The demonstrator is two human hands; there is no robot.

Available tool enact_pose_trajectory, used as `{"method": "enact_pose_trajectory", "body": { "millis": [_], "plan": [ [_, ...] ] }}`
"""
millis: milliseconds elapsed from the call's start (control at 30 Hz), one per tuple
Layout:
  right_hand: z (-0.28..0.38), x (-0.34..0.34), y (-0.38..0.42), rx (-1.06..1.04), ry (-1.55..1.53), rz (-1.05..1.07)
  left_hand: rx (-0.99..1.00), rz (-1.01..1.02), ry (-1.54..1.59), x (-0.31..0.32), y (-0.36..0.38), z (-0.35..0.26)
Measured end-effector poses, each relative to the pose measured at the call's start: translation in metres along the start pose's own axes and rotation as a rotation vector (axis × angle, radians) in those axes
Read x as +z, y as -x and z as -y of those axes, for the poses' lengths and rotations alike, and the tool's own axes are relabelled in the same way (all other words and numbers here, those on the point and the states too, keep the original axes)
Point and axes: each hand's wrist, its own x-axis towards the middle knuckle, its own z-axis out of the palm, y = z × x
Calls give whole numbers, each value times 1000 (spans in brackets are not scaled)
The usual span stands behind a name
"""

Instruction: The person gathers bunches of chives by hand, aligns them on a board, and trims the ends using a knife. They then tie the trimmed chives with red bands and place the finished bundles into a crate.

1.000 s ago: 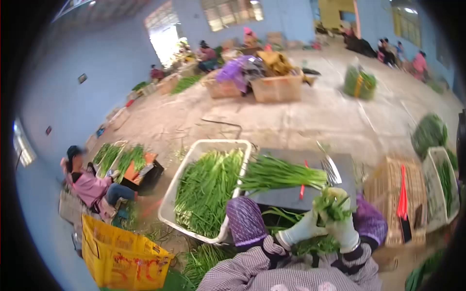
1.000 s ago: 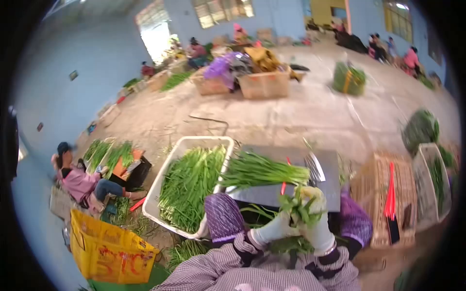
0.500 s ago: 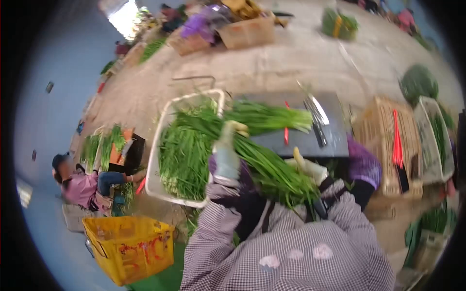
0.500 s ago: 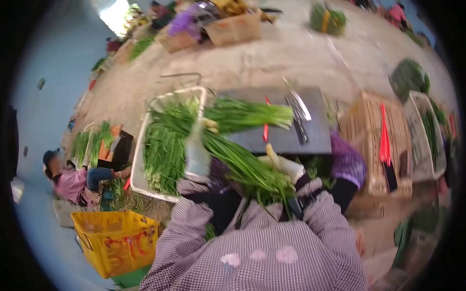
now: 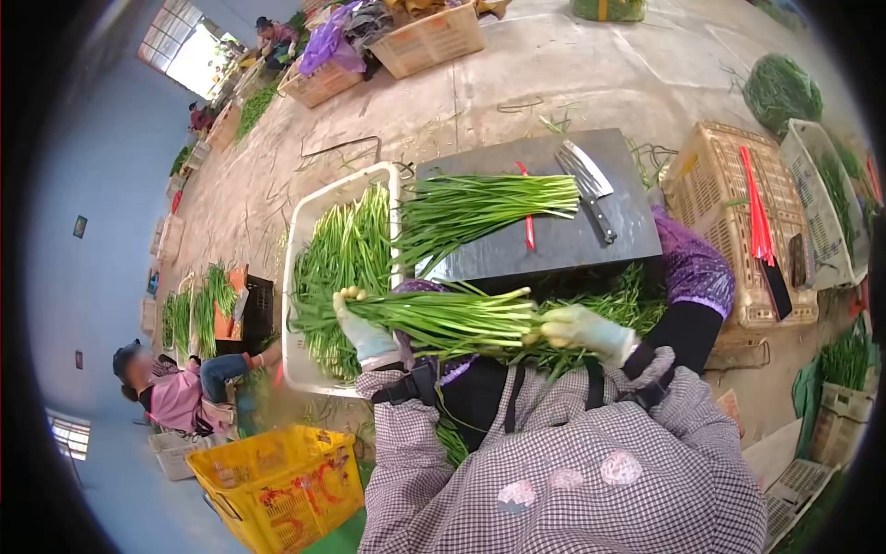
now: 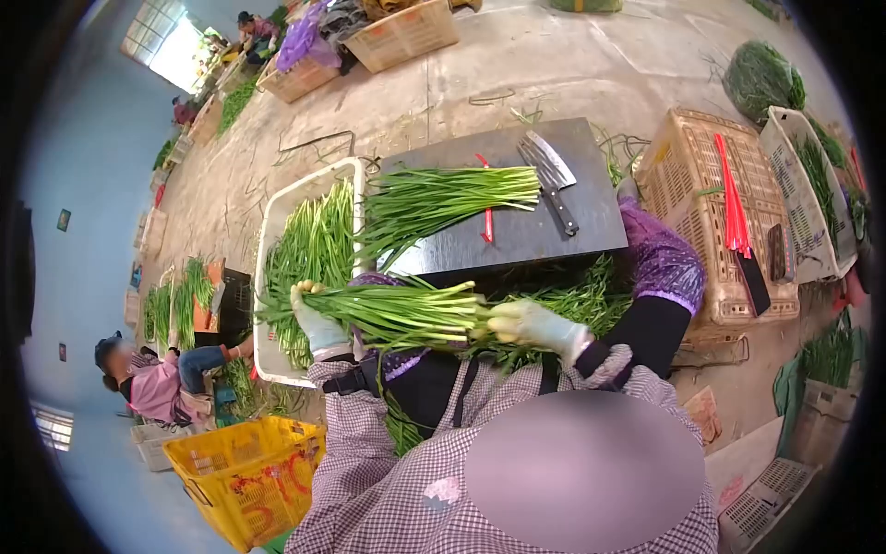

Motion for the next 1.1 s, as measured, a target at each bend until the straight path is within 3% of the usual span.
{"method": "enact_pose_trajectory", "body": {
  "millis": [33,100,133,233,333,433,500,533,567,633,700,767,833,900,967,1033,1100],
  "plan": [
    [37,-18,6,439,-303,60,53,-18,-14,-5,0,-6],
    [39,-47,31,569,-477,-179,99,25,38,-18,-10,-27],
    [44,-61,39,633,-521,-199,81,50,98,-23,-11,-33],
    [40,-48,34,560,-535,-363,90,54,157,-11,3,-35],
    [37,-10,2,430,-246,-120,96,83,210,-3,8,-20],
    [-14,45,-28,311,-362,-119,60,91,280,13,24,-7],
    [24,51,-46,440,-626,-72,58,151,264,16,29,-3],
    [1,66,-50,505,-758,-177,61,154,263,14,30,-4],
    [-22,71,-45,107,-182,-285,50,180,269,11,31,-5],
    [-12,63,-51,-48,-245,-297,28,227,284,7,34,-6],
    [15,66,-44,330,-1115,-350,-5,221,374,2,36,-8],
    [-5,57,-29,358,-942,-299,-29,309,480,-6,33,-10],
    [32,28,-22,288,-803,-470,-19,399,565,-18,24,-15],
    [6,8,-2,300,-868,-411,-7,432,514,-24,23,-22],
    [13,-4,1,587,-406,-426,-38,433,533,-24,24,-24],
    [14,-11,-15,634,-345,-394,-115,437,577,-20,23,-22],
    [-7,1,-47,98,-79,-486,-112,480,551,-15,22,-18]
  ]
}}
